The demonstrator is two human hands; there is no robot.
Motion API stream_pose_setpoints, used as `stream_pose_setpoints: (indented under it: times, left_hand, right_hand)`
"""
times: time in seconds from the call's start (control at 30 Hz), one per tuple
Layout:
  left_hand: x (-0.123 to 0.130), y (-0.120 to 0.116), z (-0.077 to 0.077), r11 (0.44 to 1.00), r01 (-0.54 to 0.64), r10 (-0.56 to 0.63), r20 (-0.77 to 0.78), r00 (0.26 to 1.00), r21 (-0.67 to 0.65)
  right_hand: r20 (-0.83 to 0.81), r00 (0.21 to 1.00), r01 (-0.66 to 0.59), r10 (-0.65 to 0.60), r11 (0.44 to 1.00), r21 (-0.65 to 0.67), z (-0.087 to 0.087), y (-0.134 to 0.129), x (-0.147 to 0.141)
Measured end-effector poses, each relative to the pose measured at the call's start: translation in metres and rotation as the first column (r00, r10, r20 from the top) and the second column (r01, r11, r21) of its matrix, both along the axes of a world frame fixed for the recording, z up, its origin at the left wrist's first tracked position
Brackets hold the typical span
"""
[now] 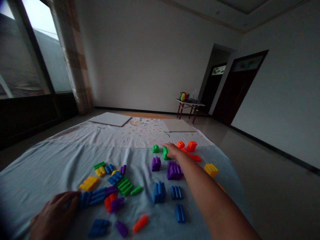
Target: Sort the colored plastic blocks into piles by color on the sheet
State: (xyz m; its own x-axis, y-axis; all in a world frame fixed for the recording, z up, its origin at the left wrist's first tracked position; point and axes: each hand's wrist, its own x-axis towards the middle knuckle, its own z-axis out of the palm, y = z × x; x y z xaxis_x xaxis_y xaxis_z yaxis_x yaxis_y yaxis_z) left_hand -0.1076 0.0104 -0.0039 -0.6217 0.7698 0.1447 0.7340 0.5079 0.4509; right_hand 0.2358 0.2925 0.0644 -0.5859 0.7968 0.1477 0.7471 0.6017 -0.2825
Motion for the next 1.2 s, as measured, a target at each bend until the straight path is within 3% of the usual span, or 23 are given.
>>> stream_pose_setpoints:
  times: [0.2, 0.33, 0.47, 0.57, 0.67, 0.77, 1.07, 1.2]
  left_hand:
    - [0.008, -0.002, 0.007, 0.998, 0.016, -0.017, -0.016, 1.0, -0.055]
    - [0.01, -0.002, 0.007, 0.999, 0.005, -0.006, -0.027, 1.0, -0.032]
    - [0.012, -0.003, 0.007, 1.0, 0.001, -0.001, -0.022, 1.0, -0.023]
    - [0.013, -0.003, 0.007, 1.0, 0.0, 0.0, -0.017, 1.0, -0.012]
    - [0.014, -0.004, 0.007, 1.0, 0.009, -0.009, -0.004, 1.0, 0.005]
    - [0.015, -0.005, 0.009, 1.0, 0.013, -0.013, 0.014, 1.0, 0.003]
    - [0.015, -0.006, 0.013, 1.0, 0.016, -0.016, 0.002, 1.0, 0.003]
    - [0.01, -0.005, 0.009, 0.999, 0.035, -0.035, -0.014, 0.999, 0.01]
  right_hand:
    - [-0.039, 0.999, -0.026, 0.028, 0.999, 0.042, 0.022, -0.026, -0.008]
    - [-0.165, 0.954, -0.239, 0.252, 0.966, 0.095, 0.032, -0.078, -0.037]
    - [-0.086, 0.918, -0.389, 0.388, 0.921, -0.001, 0.025, -0.136, -0.077]
    - [0.071, 0.944, -0.321, 0.323, 0.947, -0.029, 0.014, -0.161, -0.103]
    - [0.2, 0.961, -0.187, 0.193, 0.981, -0.047, 0.006, -0.169, -0.119]
    - [0.258, 0.951, -0.152, 0.171, 0.984, -0.094, 0.002, -0.168, -0.123]
    - [0.224, 0.914, -0.323, 0.339, 0.94, -0.107, -0.003, -0.162, -0.112]
    - [0.019, 0.925, -0.377, 0.379, 0.923, -0.076, 0.008, -0.154, -0.103]
